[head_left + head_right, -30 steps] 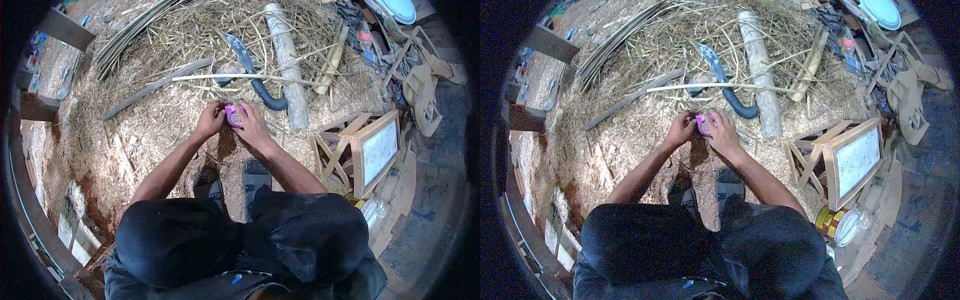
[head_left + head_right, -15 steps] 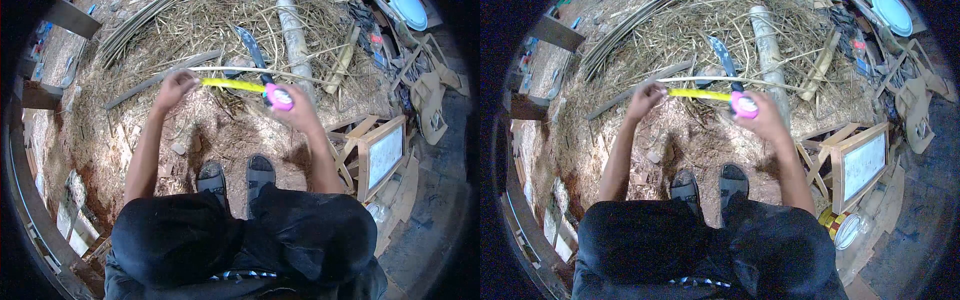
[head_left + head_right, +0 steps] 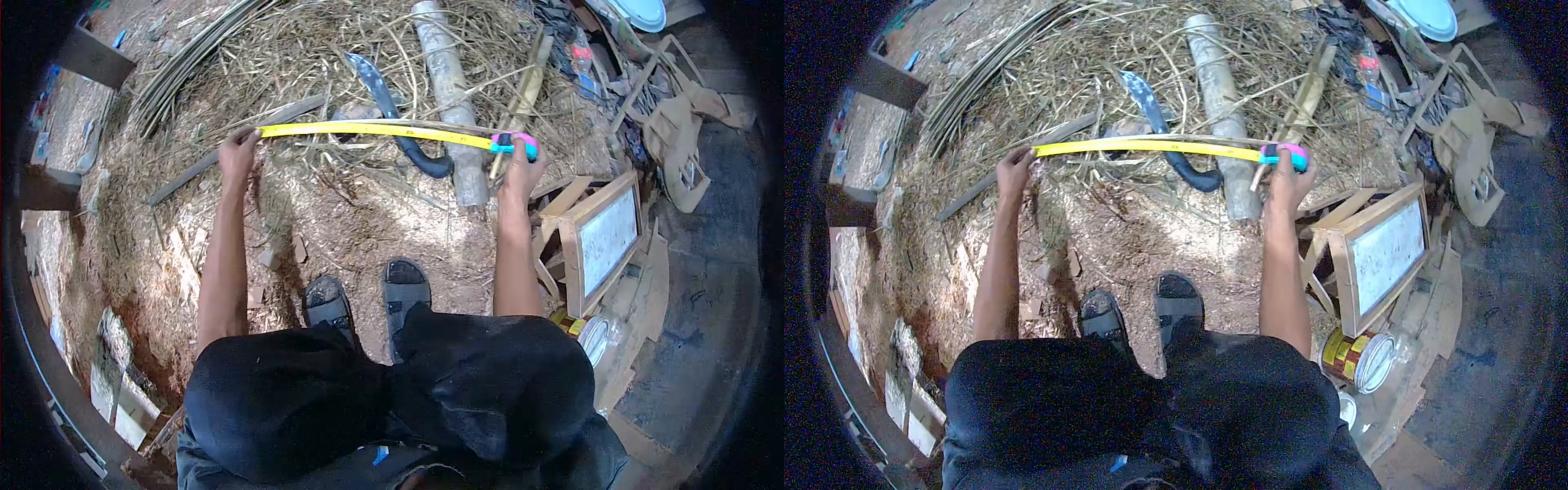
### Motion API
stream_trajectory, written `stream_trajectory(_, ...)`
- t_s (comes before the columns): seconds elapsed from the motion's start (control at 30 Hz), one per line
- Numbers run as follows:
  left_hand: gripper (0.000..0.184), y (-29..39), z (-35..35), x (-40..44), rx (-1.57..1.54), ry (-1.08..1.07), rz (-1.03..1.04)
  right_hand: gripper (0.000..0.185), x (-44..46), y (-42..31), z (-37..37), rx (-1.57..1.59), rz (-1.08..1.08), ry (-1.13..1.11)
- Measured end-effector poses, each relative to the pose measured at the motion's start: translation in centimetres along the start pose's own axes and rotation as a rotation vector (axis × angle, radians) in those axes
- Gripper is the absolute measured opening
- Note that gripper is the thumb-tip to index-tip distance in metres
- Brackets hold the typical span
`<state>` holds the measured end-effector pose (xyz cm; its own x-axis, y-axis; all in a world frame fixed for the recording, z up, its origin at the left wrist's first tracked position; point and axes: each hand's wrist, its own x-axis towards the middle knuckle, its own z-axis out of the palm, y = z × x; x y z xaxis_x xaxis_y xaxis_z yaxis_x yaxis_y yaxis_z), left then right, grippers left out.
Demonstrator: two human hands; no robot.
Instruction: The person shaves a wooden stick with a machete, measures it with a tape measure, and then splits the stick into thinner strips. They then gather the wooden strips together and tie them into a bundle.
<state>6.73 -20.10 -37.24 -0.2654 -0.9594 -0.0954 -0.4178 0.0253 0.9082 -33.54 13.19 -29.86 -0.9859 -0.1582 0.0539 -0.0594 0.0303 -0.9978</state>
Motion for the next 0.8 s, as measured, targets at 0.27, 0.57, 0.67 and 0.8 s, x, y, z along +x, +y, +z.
stream_trajectory(0.27, 0.036, 0.2, 0.1, -0.1, 0.069, -0.037, -0.116, 0.034, 3.0, -0.8, -0.5, 0.303, -0.085, 0.352)
stream_trajectory(0.57, 0.039, -2.9, -0.5, 1.0, 0.135, -0.113, 0.040, 0.039, 5.4, 1.8, -0.1, 0.212, -0.167, 0.308)
stream_trajectory(0.67, 0.038, -3.6, -0.2, 1.9, 0.135, -0.114, 0.068, 0.041, 5.5, 2.5, -0.2, 0.193, -0.193, 0.262)
stream_trajectory(0.8, 0.036, -3.4, -0.1, 2.0, 0.070, -0.145, 0.000, 0.051, 5.6, 3.5, -0.9, 0.144, -0.184, 0.239)
